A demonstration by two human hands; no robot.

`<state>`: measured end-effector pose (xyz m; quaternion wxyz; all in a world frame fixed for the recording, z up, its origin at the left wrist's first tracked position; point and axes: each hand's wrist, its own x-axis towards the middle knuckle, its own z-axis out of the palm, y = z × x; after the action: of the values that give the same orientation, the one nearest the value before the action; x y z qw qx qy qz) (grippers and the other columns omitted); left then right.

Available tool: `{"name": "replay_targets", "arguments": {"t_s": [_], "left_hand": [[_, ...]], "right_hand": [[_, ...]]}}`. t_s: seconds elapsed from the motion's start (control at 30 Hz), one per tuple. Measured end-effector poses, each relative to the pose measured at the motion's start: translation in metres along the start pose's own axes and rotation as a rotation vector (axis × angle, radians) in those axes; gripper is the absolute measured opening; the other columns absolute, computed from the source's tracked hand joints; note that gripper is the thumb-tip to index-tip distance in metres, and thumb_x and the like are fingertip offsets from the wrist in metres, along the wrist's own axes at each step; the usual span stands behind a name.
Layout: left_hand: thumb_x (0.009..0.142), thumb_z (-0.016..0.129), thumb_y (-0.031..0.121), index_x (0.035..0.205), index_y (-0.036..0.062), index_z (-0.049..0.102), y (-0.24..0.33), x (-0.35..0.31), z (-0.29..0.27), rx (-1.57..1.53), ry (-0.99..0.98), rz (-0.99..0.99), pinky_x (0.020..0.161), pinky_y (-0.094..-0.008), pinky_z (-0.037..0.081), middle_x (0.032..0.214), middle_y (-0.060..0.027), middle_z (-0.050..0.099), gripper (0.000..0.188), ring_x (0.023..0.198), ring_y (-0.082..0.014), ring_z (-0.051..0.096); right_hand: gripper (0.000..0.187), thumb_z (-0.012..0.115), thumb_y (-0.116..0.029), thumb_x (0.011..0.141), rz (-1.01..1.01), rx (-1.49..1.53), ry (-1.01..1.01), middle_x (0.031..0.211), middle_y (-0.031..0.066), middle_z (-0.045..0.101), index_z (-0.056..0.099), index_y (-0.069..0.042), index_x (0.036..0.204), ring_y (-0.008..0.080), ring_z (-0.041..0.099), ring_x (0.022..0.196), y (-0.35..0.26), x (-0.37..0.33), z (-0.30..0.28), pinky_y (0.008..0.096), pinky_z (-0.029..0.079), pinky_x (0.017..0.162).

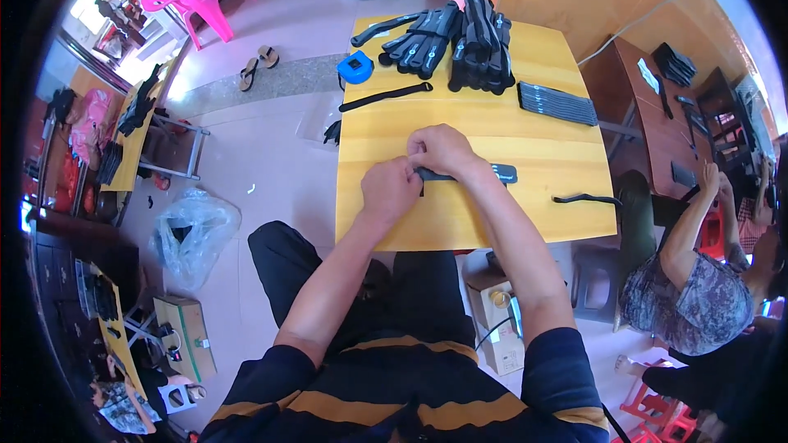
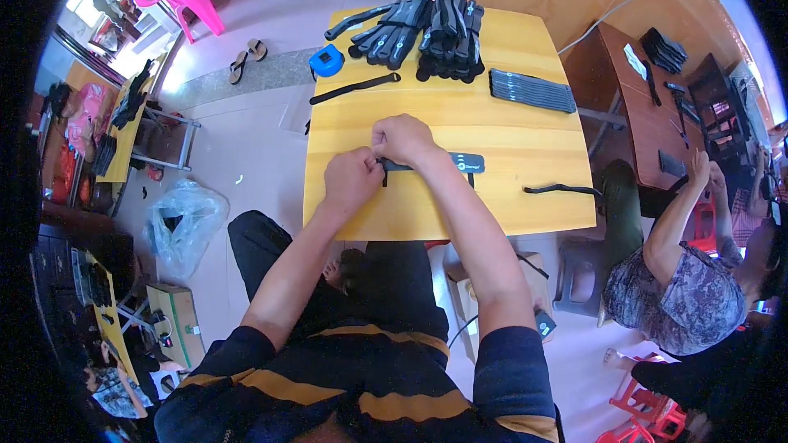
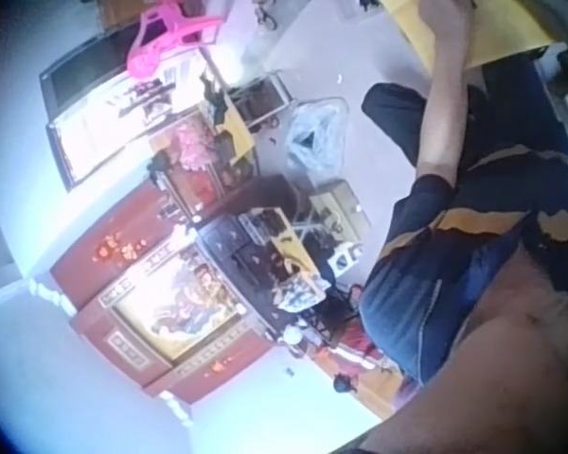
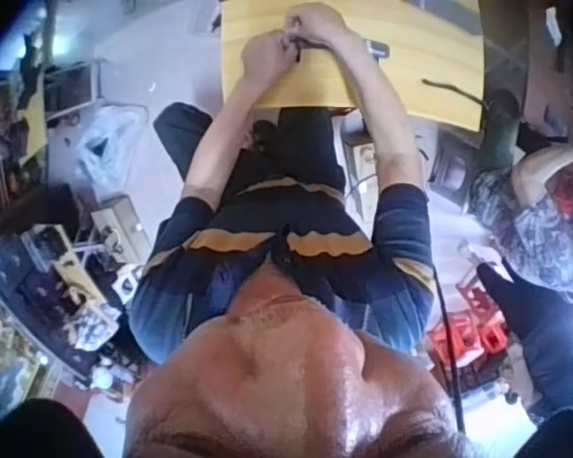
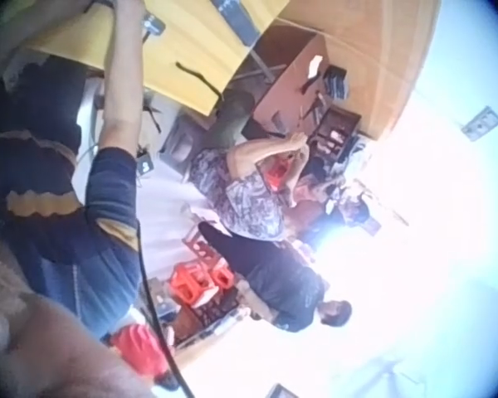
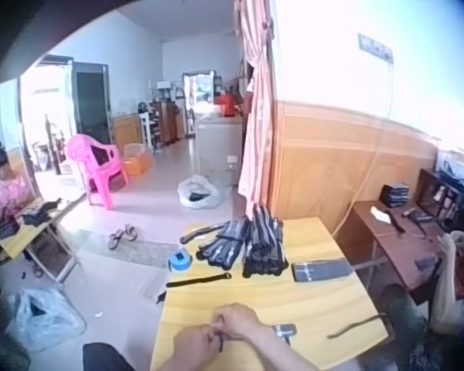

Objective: Assembling tactical or industrial straps by inserting plastic buckle components and organizing them on a workbench.

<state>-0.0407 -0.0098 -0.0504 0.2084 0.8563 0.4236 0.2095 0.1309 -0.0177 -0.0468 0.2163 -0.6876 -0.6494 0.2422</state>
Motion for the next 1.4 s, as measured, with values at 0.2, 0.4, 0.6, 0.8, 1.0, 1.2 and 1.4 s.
{"name": "replay_targets", "arguments": {"t_s": [0.2,0.4,0.6,0.8,1.0,1.2,1.4], "left_hand": [[0.073,0.070,0.013,0.071,0.0066,0.064,0.001,0.000,0.008,-0.057,0.081,0.107,0.060,-0.0482,0.052,0.068,-0.0135,0.066,0.008,0.065,-0.0360,0.066],[0.073,0.068,0.010,0.068,0.0082,0.059,0.015,-0.010,0.015,-0.119,0.140,0.435,0.058,-0.0465,0.048,0.069,-0.0112,0.060,0.011,0.066,-0.0335,0.061],[0.073,0.068,0.016,0.068,0.0123,0.056,0.064,-0.061,0.029,-0.323,-0.030,0.877,0.058,-0.0423,0.044,0.067,-0.0045,0.051,0.013,0.066,-0.0246,0.055],[0.073,0.067,0.020,0.069,0.0094,0.063,0.155,-0.172,0.037,-0.706,-0.362,1.028,0.065,-0.0439,0.051,0.076,-0.0097,0.063,0.012,0.077,-0.0290,0.063],[0.080,0.072,0.016,0.076,0.0072,0.063,0.138,-0.163,0.011,-0.633,-0.394,0.889,0.065,-0.0426,0.053,0.074,-0.0090,0.064,0.013,0.073,-0.0272,0.066],[0.078,0.079,0.042,0.093,0.0061,0.060,0.074,-0.064,-0.059,-0.260,-0.018,0.134,0.063,-0.0422,0.052,0.079,-0.0123,0.065,0.044,0.074,-0.0328,0.067],[0.082,0.075,0.044,0.090,0.0053,0.060,0.070,-0.060,-0.019,-0.083,-0.098,0.221,0.057,-0.0486,0.049,0.069,-0.0141,0.064,0.042,0.063,-0.0363,0.066]], "right_hand": [[0.012,0.072,-0.024,0.079,0.024,-0.134,-0.010,0.095,0.0075,0.072,0.072,-0.017,0.088,0.0296,0.069,0.095,-0.002,-0.003,-0.002,0.0438,0.055,0.079],[0.018,0.076,-0.030,0.080,0.023,-0.093,-0.052,0.096,0.0087,0.071,0.071,-0.016,0.089,0.0301,0.068,0.097,-0.006,-0.007,-0.009,0.0444,0.054,0.081],[0.021,0.076,-0.033,0.080,-0.032,-0.066,0.019,0.094,0.0088,0.070,0.070,-0.014,0.088,0.0306,0.067,0.096,-0.001,-0.013,-0.005,0.0450,0.053,0.080],[0.021,0.075,-0.032,0.083,-0.070,-0.070,0.012,0.091,0.0084,0.068,0.068,-0.013,0.088,0.0307,0.067,0.092,-0.008,-0.018,-0.004,0.0446,0.052,0.078],[0.022,0.073,-0.032,0.085,-0.150,-0.055,0.105,0.091,0.0085,0.069,0.068,-0.011,0.089,0.0312,0.067,0.090,0.004,-0.019,0.006,0.0441,0.053,0.077],[0.021,0.072,-0.030,0.084,-0.188,-0.025,0.190,0.079,0.0091,0.067,0.066,-0.009,0.085,0.0303,0.066,0.078,0.010,-0.019,0.009,0.0427,0.051,0.071],[0.021,0.073,-0.029,0.082,-0.153,-0.028,0.134,0.077,0.0081,0.067,0.067,-0.009,0.083,0.0286,0.066,0.077,0.005,-0.017,0.007,0.0416,0.051,0.070]]}}
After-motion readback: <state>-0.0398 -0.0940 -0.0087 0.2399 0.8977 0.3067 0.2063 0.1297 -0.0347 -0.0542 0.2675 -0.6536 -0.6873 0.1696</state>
